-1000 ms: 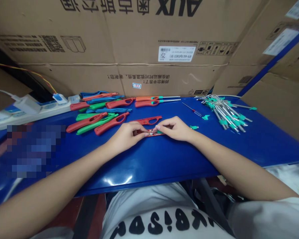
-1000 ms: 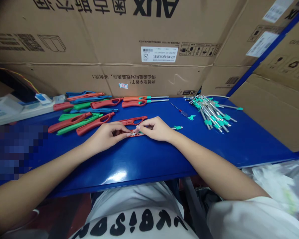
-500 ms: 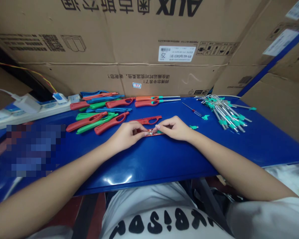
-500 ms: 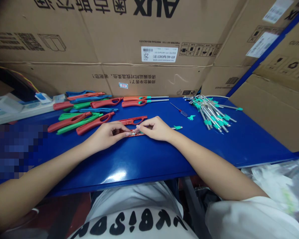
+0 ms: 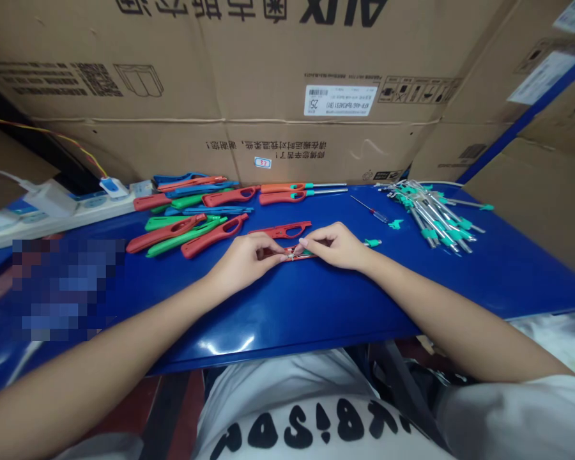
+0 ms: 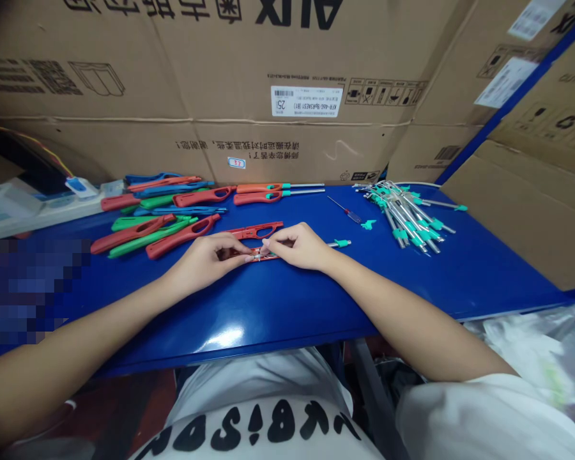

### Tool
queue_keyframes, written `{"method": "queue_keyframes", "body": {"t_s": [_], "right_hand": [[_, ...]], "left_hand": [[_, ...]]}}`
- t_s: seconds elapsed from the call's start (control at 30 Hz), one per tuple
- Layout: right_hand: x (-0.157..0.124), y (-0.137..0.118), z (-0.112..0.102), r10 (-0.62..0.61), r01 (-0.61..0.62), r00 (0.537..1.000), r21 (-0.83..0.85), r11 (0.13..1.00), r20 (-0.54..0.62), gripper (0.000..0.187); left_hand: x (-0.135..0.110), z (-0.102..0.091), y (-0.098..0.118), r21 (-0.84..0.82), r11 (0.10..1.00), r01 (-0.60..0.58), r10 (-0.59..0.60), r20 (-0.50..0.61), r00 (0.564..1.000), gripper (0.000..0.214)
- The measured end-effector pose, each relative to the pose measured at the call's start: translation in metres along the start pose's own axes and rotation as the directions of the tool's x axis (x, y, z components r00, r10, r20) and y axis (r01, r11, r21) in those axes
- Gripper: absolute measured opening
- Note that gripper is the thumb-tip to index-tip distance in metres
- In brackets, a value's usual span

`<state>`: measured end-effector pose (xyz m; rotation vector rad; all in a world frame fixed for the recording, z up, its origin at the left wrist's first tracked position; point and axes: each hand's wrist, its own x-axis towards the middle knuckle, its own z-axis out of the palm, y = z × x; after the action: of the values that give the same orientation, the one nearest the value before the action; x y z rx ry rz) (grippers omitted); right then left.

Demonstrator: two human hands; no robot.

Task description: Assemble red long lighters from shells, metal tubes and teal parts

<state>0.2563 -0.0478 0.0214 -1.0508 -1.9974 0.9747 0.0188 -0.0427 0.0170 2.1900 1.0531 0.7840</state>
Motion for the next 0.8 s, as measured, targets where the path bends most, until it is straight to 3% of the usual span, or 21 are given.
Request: {"method": "queue_keyframes", "body": {"t_s": [0.4,0.5,0.63,0.8], "right_hand": [[0.0,-0.002,-0.004,0.026,-0.027,0.999,-0.025,0.999,-0.038,0.034],[-0.001,-0.005,-0.013,-0.091,0.083,0.995,-0.146,0.986,-0.05,0.029],[-0.002,-0.005,-0.029,-0.193,0.218,0.975,-0.312,0.925,0.11,0.016],[-0.004,-0.004,-0.036,-0.14,0.221,0.959,-0.342,0.913,0.247,0.013]], "left_hand": [[-0.005,-0.009,0.013,0.152,0.984,-0.094,0.088,0.046,0.995,0.021],[-0.005,-0.011,0.014,0.192,0.976,-0.108,0.108,0.01,0.994,0.024],[-0.006,-0.012,0.016,0.3,0.929,-0.217,0.22,0.022,0.975,0.023],[-0.008,-0.008,0.017,0.296,0.879,-0.375,0.321,0.215,0.922,0.029]]}}
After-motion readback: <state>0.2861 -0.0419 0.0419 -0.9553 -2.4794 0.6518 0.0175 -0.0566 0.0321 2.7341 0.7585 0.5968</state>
